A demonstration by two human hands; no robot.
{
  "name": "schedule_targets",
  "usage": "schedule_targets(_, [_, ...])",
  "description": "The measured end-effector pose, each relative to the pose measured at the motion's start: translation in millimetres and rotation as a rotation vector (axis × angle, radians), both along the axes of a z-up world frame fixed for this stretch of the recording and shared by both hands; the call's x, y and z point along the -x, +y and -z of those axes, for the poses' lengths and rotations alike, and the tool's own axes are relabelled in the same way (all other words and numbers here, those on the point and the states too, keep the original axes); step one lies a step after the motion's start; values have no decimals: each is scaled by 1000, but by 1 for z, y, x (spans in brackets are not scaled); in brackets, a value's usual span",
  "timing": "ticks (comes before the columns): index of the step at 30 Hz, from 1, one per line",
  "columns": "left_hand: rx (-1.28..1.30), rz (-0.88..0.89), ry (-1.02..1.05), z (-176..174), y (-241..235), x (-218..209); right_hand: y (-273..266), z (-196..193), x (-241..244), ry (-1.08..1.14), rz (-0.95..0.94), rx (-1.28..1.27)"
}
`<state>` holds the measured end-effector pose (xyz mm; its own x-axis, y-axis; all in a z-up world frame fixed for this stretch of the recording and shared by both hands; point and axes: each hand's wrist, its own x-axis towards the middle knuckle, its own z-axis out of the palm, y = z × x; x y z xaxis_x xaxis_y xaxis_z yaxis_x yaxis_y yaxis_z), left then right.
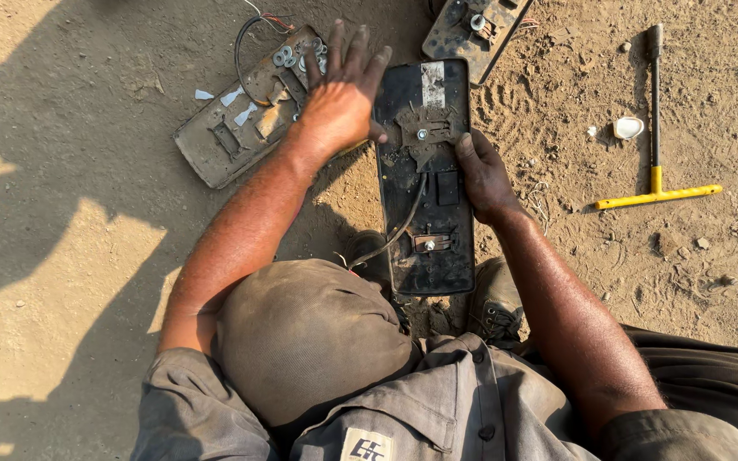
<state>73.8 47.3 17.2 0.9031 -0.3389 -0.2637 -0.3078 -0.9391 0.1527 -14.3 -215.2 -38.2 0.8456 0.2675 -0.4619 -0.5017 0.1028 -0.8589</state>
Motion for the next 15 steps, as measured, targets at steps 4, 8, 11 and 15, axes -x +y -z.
schedule_targets(4, [202,-115,-140,7,4,-6,-1,-3,-4,-69,19,-38])
schedule_targets(8, [235,-102,-247,18,-20,6,-1,-8,-5,-26,17,-1])
schedule_targets(11, [176,-121,-154,13,-11,18,-2,-10,-5,-56,19,16])
schedule_targets(15, [222,-234,-28,14,-5,14,-8,-9,-6,-86,46,1])
